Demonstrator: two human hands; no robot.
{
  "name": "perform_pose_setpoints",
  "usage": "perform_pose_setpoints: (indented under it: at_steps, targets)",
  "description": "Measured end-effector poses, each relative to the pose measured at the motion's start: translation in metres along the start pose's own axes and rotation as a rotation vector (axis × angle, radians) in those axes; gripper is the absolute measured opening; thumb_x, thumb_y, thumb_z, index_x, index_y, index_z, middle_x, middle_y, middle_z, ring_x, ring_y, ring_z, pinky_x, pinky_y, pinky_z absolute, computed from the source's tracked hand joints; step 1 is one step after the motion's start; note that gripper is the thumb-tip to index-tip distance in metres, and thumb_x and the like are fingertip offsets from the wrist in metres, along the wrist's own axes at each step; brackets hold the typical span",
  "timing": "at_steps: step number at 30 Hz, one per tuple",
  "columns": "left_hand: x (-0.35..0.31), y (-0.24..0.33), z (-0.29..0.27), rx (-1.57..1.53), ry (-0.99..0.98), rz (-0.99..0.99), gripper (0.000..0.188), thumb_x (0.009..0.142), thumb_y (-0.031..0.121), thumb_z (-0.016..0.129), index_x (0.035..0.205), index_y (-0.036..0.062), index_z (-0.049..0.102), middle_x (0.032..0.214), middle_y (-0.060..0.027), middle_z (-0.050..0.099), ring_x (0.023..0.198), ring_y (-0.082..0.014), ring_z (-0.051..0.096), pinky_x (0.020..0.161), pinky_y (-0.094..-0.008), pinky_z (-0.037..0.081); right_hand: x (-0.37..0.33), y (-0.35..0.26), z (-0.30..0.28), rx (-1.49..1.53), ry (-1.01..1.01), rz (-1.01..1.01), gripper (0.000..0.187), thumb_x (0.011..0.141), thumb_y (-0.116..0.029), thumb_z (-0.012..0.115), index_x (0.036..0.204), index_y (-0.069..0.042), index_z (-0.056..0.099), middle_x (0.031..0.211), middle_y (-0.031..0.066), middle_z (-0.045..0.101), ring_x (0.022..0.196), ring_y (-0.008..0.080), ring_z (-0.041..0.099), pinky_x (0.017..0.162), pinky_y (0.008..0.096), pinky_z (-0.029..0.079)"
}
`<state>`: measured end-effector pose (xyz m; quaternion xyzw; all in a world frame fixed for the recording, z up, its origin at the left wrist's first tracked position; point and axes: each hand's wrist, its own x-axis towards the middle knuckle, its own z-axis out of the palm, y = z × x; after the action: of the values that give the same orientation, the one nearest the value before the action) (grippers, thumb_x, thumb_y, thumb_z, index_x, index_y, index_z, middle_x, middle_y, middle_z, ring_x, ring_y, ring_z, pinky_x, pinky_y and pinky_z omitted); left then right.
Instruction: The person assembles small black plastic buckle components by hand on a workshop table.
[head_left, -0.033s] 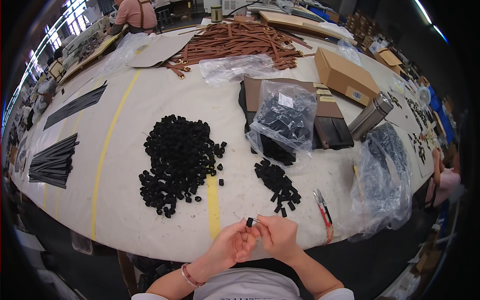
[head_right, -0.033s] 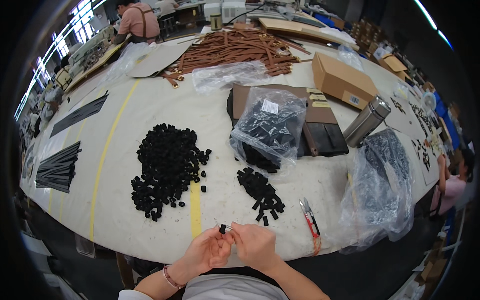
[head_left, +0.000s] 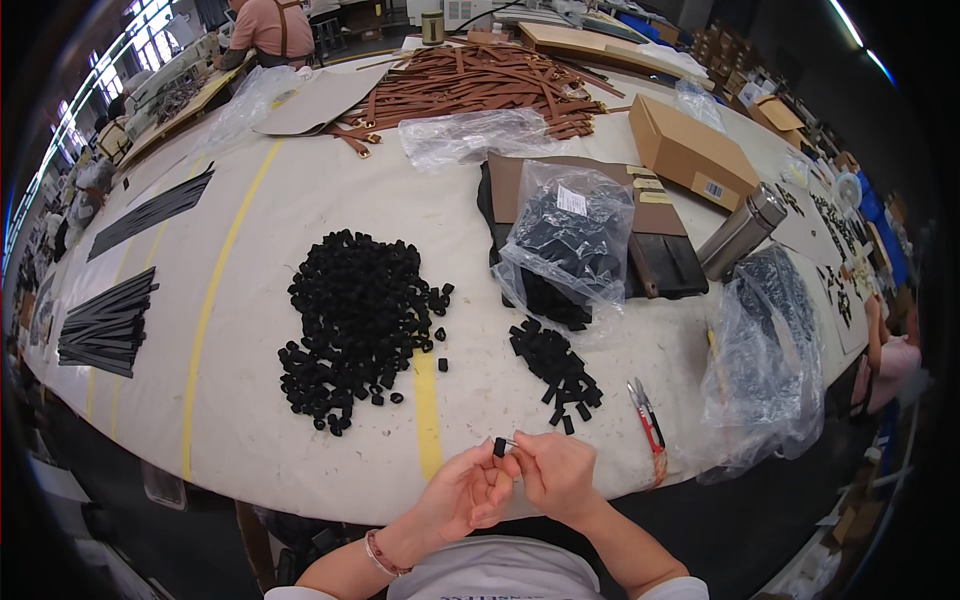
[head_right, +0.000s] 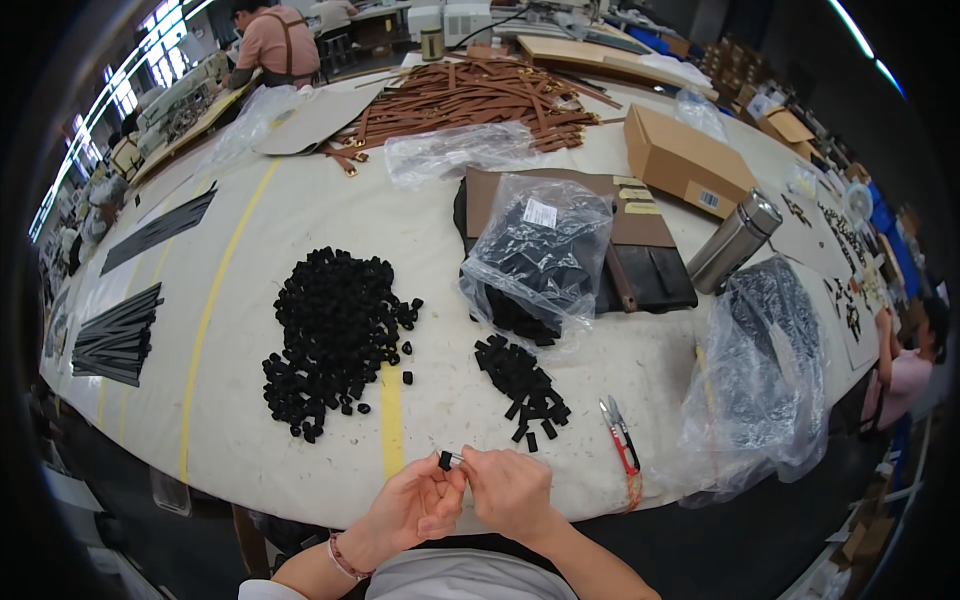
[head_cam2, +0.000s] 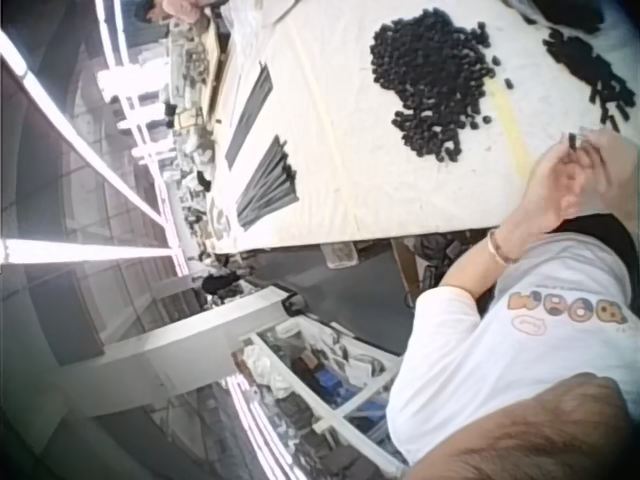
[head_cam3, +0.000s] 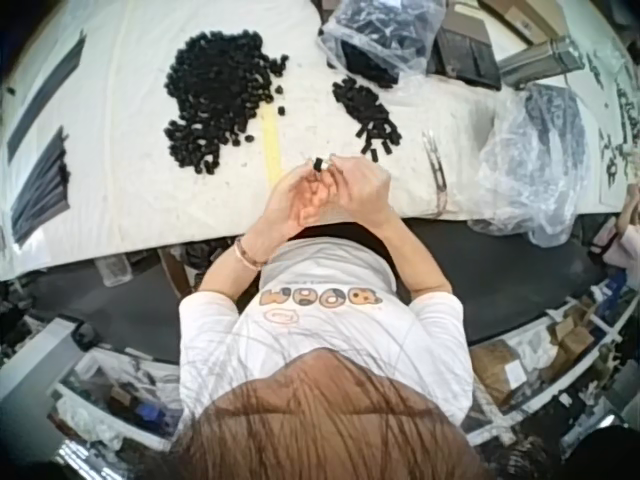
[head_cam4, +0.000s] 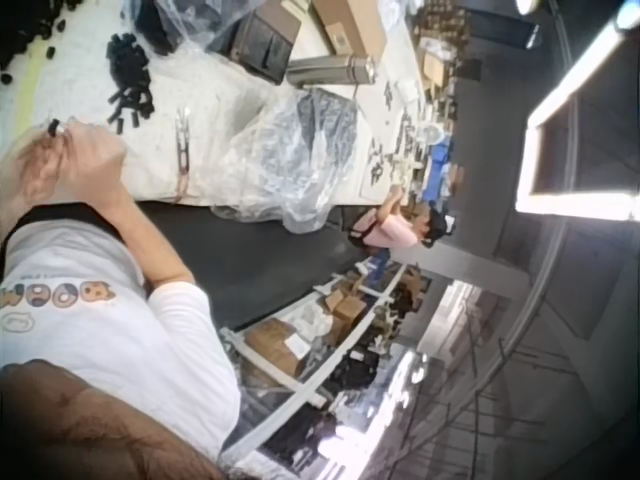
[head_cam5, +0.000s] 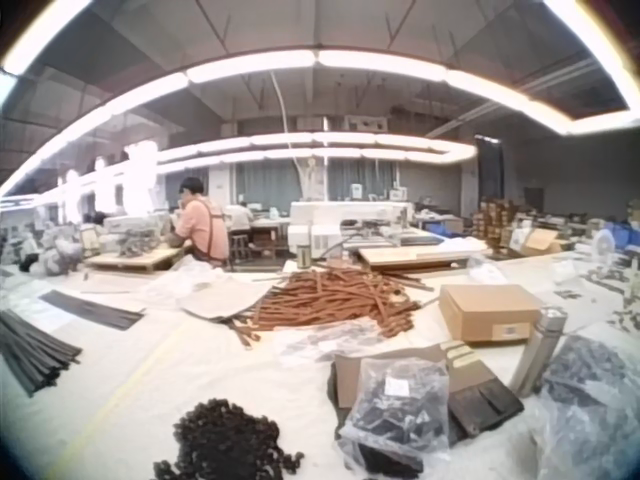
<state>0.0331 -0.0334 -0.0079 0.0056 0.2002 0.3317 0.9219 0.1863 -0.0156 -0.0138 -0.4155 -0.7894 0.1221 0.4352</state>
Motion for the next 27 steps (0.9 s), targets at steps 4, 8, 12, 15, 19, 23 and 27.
perform_pose_setpoints:
  at_steps: [4, 8, 12, 15, 19, 23, 27]
  targets:
    - [-0.004, -0.003, 0.001, -0.089, 0.048, 0.044, 0.026, 0.086, 0.027, 0.040, 0.082, 0.0041, 0.050, 0.054, -0.0041, 0.047, 0.036, -0.0102, 0.035, 0.034, -0.0217, 0.028, -0.004, -0.002, 0.002, -0.083, 0.008, -0.079, 0.018, 0.068, -0.004, 0.060, 0.086, -0.002, 0.055, 0.059, 0.0058, 0.054, 0.048, 0.0186, 0.053, 0.041, 0.0268, 0.039]
    - [-0.003, -0.004, 0.009, 0.013, 0.134, 0.283, 0.023, 0.085, 0.024, 0.040, 0.079, 0.0050, 0.052, 0.053, -0.0039, 0.047, 0.035, -0.0094, 0.035, 0.033, -0.0217, 0.028, -0.006, -0.016, 0.011, 0.563, -0.033, 0.461, 0.016, 0.073, -0.008, 0.059, 0.087, -0.001, 0.054, 0.063, 0.0082, 0.057, 0.050, 0.0181, 0.055, 0.044, 0.0241, 0.041]
    - [-0.009, 0.022, -0.005, -0.066, 0.298, 0.452, 0.026, 0.086, 0.027, 0.040, 0.074, 0.0079, 0.052, 0.054, -0.0036, 0.049, 0.036, -0.0090, 0.035, 0.034, -0.0208, 0.027, 0.013, 0.005, -0.024, 0.133, -0.235, 0.496, 0.017, 0.071, -0.007, 0.060, 0.086, -0.001, 0.054, 0.059, 0.0071, 0.056, 0.049, 0.0130, 0.053, 0.046, 0.0233, 0.040]
    - [-0.015, 0.032, -0.017, -0.093, 0.313, 0.506, 0.026, 0.088, 0.030, 0.039, 0.077, 0.0090, 0.049, 0.055, -0.0035, 0.048, 0.037, -0.0098, 0.035, 0.036, -0.0218, 0.027, 0.021, 0.025, -0.039, -0.209, -0.310, 0.418, 0.017, 0.070, -0.011, 0.060, 0.085, -0.005, 0.055, 0.060, 0.0093, 0.057, 0.051, 0.0207, 0.056, 0.049, 0.0285, 0.042]
    - [-0.011, 0.029, -0.016, -0.074, 0.300, 0.454, 0.026, 0.088, 0.029, 0.039, 0.076, 0.0085, 0.048, 0.055, -0.0037, 0.048, 0.038, -0.0113, 0.037, 0.036, -0.0226, 0.028, 0.023, 0.030, -0.043, -0.213, -0.432, 0.376, 0.015, 0.070, -0.013, 0.058, 0.082, -0.006, 0.054, 0.059, 0.0109, 0.056, 0.054, 0.0269, 0.056, 0.051, 0.0344, 0.042]
    - [-0.007, 0.024, -0.015, 0.009, 0.266, 0.357, 0.024, 0.087, 0.028, 0.042, 0.077, 0.0070, 0.048, 0.056, -0.0046, 0.049, 0.038, -0.0119, 0.038, 0.037, -0.0232, 0.029, 0.021, 0.038, -0.038, -0.275, -0.539, 0.349, 0.012, 0.071, -0.013, 0.055, 0.079, -0.005, 0.053, 0.059, 0.0108, 0.056, 0.054, 0.0274, 0.056, 0.050, 0.0361, 0.041]
    - [-0.002, 0.016, -0.007, 0.175, 0.291, 0.309, 0.016, 0.085, 0.017, 0.044, 0.079, 0.0036, 0.051, 0.062, -0.0068, 0.053, 0.040, -0.0117, 0.040, 0.037, -0.0229, 0.031, 0.018, 0.039, -0.032, -0.285, -0.516, 0.277, 0.010, 0.069, -0.010, 0.055, 0.077, -0.005, 0.051, 0.057, 0.0086, 0.057, 0.050, 0.0254, 0.056, 0.046, 0.0350, 0.041]
